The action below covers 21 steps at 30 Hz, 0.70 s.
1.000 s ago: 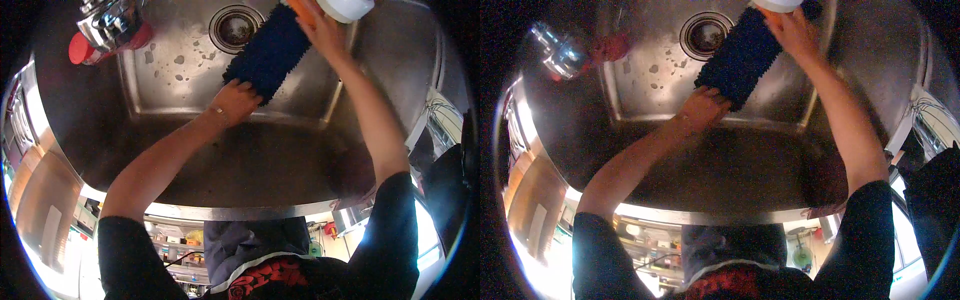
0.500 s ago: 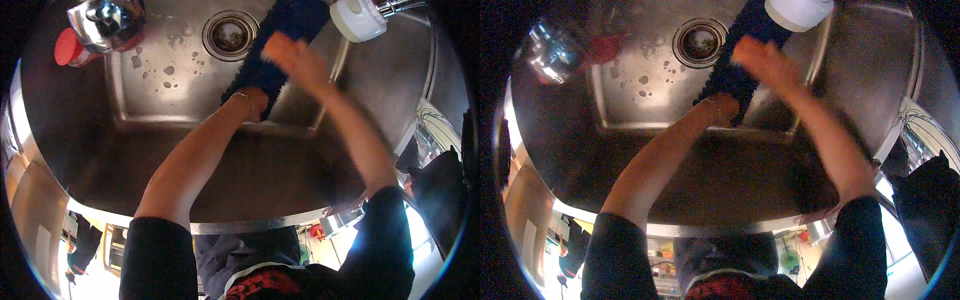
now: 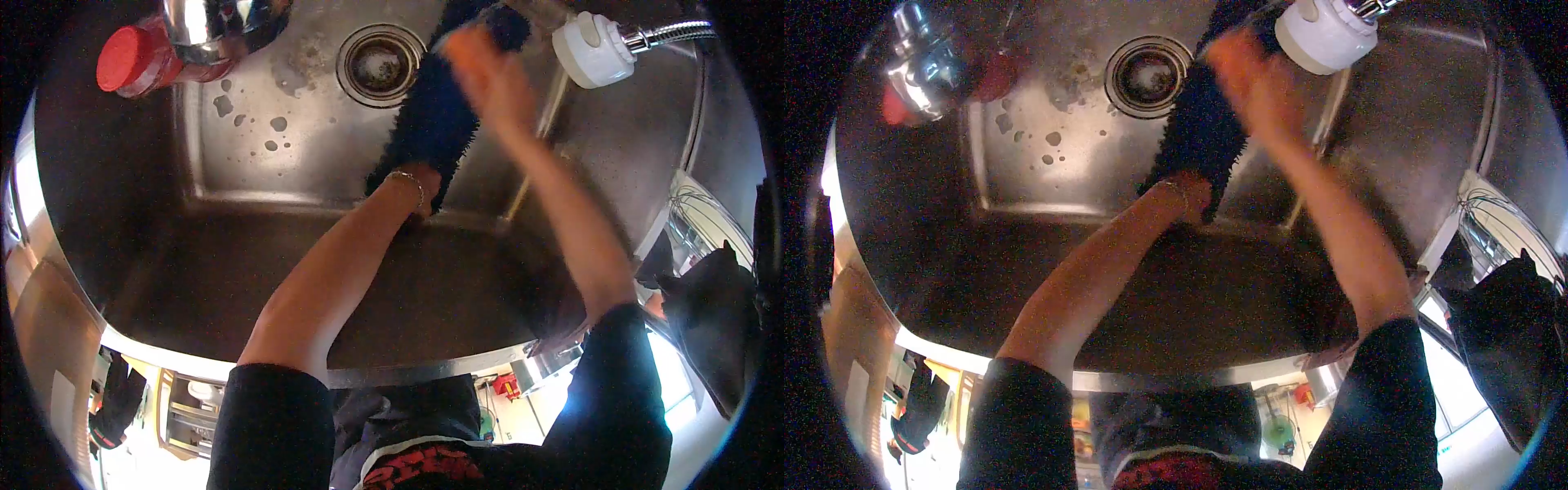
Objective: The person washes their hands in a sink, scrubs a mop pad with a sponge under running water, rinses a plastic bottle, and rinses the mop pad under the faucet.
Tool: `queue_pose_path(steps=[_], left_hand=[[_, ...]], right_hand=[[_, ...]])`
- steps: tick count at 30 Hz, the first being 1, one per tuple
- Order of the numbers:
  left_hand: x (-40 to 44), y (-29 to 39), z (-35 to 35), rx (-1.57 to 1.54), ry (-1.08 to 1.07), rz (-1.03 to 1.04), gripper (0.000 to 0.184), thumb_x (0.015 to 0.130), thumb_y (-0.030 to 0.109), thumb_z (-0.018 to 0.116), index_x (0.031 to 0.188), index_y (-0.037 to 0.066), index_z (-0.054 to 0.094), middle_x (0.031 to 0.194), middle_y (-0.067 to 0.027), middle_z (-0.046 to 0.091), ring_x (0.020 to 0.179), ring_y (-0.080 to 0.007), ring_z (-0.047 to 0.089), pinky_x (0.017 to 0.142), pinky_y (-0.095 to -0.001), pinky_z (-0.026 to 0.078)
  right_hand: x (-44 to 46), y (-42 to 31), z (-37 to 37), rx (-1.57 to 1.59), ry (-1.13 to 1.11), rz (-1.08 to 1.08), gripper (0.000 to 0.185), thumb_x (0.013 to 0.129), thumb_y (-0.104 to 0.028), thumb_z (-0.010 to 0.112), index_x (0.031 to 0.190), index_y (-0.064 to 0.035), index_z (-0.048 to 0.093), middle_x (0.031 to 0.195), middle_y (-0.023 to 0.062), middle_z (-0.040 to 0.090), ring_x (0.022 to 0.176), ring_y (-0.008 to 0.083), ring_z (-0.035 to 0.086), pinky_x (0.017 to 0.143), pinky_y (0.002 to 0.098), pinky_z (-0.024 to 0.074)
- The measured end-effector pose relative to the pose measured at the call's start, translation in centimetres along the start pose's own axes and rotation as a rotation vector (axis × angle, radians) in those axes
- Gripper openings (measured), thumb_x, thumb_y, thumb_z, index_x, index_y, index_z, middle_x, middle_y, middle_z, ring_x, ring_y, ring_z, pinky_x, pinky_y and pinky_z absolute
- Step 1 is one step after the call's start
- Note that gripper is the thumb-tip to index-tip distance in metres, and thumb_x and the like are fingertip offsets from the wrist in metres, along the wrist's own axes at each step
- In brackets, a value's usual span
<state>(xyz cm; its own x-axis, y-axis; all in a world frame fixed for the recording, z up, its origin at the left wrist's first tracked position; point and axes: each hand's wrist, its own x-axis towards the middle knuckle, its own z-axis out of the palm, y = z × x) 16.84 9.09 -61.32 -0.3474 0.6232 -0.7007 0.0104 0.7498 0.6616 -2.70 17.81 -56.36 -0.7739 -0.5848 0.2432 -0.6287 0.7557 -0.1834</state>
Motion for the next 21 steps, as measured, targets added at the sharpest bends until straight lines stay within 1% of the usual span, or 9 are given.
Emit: queue_pose_path(steps=[2, 4, 7, 9, 11, 13, 16, 18, 21], left_hand=[[0.5, 0.5, -0.1, -0.006, 0.015, 0.003, 0.045, 0.072, 0.031, 0.079, 0.109, 0.007, 0.072, 0.117, -0.0152, 0.068, 0.113, -0.0298, 0.063, 0.094, -0.0413, 0.053], [0.5, 1.1, 0.8, -0.001, 0.001, 0.009, 0.050, 0.072, 0.037, 0.079, 0.110, 0.005, 0.072, 0.115, -0.0152, 0.069, 0.112, -0.0293, 0.064, 0.095, -0.0416, 0.053], [0.0, 0.8, 0.6, -0.060, 0.012, 0.043, 0.044, 0.076, 0.043, 0.074, 0.102, 0.008, 0.075, 0.108, -0.0126, 0.071, 0.104, -0.0310, 0.066, 0.093, -0.0425, 0.053], [0.3, 0.8, 1.6, -0.018, 0.069, 0.034, 0.043, 0.075, 0.041, 0.075, 0.103, 0.008, 0.075, 0.109, -0.0124, 0.071, 0.104, -0.0310, 0.066, 0.093, -0.0425, 0.053], [0.9, 0.8, 1.3, 0.028, 0.138, 0.041, 0.043, 0.074, 0.039, 0.076, 0.103, 0.007, 0.075, 0.110, -0.0121, 0.071, 0.103, -0.0311, 0.066, 0.092, -0.0426, 0.053], [0.8, 1.1, 1.6, -0.041, -0.021, -0.009, 0.064, 0.068, 0.046, 0.083, 0.115, 0.005, 0.070, 0.125, -0.0168, 0.064, 0.119, -0.0325, 0.059, 0.102, -0.0421, 0.048], [0.7, 0.8, 1.2, -0.048, 0.027, 0.004, 0.061, 0.069, 0.044, 0.082, 0.114, 0.005, 0.070, 0.123, -0.0163, 0.065, 0.117, -0.0322, 0.060, 0.101, -0.0422, 0.048], [0.9, 0.7, 1.0, -0.058, 0.042, 0.011, 0.058, 0.070, 0.043, 0.081, 0.113, 0.005, 0.071, 0.122, -0.0161, 0.065, 0.116, -0.0320, 0.061, 0.100, -0.0423, 0.049], [1.2, 0.4, 0.9, -0.047, 0.057, 0.023, 0.055, 0.071, 0.041, 0.080, 0.112, 0.005, 0.071, 0.120, -0.0156, 0.066, 0.114, -0.0317, 0.062, 0.099, -0.0424, 0.049]], right_hand=[[-2.7, -0.7, -0.6, -0.075, -0.159, -0.268, 0.035, 0.089, -0.045, 0.064, 0.117, -0.0235, 0.066, 0.106, 0.0166, 0.059, 0.078, 0.0388, 0.064, 0.065, 0.0486, 0.0524], [-1.2, 1.1, 0.3, -0.026, -0.402, -0.115, 0.039, 0.090, -0.045, 0.062, 0.121, -0.0226, 0.063, 0.108, 0.0197, 0.060, 0.085, 0.0416, 0.064, 0.069, 0.0519, 0.0527], [5.1, 3.0, 1.7, -0.097, -0.237, -0.094, 0.041, 0.091, -0.044, 0.061, 0.126, -0.0226, 0.061, 0.109, 0.0244, 0.062, 0.089, 0.0421, 0.065, 0.072, 0.0545, 0.0524], [-0.9, -1.7, 1.3, -0.142, -0.296, 0.188, 0.043, 0.092, -0.042, 0.060, 0.129, -0.0221, 0.059, 0.111, 0.0284, 0.062, 0.094, 0.0426, 0.065, 0.075, 0.0541, 0.0527], [-6.7, -1.6, 2.4, -0.063, -0.404, 0.149, 0.043, 0.094, -0.038, 0.058, 0.134, -0.0222, 0.056, 0.107, 0.0267, 0.062, 0.093, 0.0419, 0.064, 0.075, 0.0525, 0.0515], [-3.9, -0.7, 1.9, -0.080, -0.358, 0.032, 0.044, 0.095, -0.039, 0.058, 0.136, -0.0223, 0.055, 0.106, 0.0256, 0.062, 0.092, 0.0416, 0.063, 0.075, 0.0521, 0.0504], [2.8, 1.0, 5.2, 0.066, -0.139, -0.008, 0.049, 0.093, -0.041, 0.060, 0.138, -0.0236, 0.052, 0.106, 0.0247, 0.061, 0.089, 0.0425, 0.062, 0.073, 0.0520, 0.0501], [-1.4, -3.4, 2.0, -0.049, -0.227, 0.289, 0.051, 0.091, -0.042, 0.062, 0.138, -0.0248, 0.051, 0.107, 0.0249, 0.059, 0.089, 0.0429, 0.062, 0.074, 0.0507, 0.0507], [-6.5, -4.8, -0.5, -0.178, -0.563, 0.144, 0.048, 0.091, -0.045, 0.060, 0.134, -0.0252, 0.055, 0.113, 0.0244, 0.060, 0.097, 0.0421, 0.062, 0.078, 0.0520, 0.0509]])
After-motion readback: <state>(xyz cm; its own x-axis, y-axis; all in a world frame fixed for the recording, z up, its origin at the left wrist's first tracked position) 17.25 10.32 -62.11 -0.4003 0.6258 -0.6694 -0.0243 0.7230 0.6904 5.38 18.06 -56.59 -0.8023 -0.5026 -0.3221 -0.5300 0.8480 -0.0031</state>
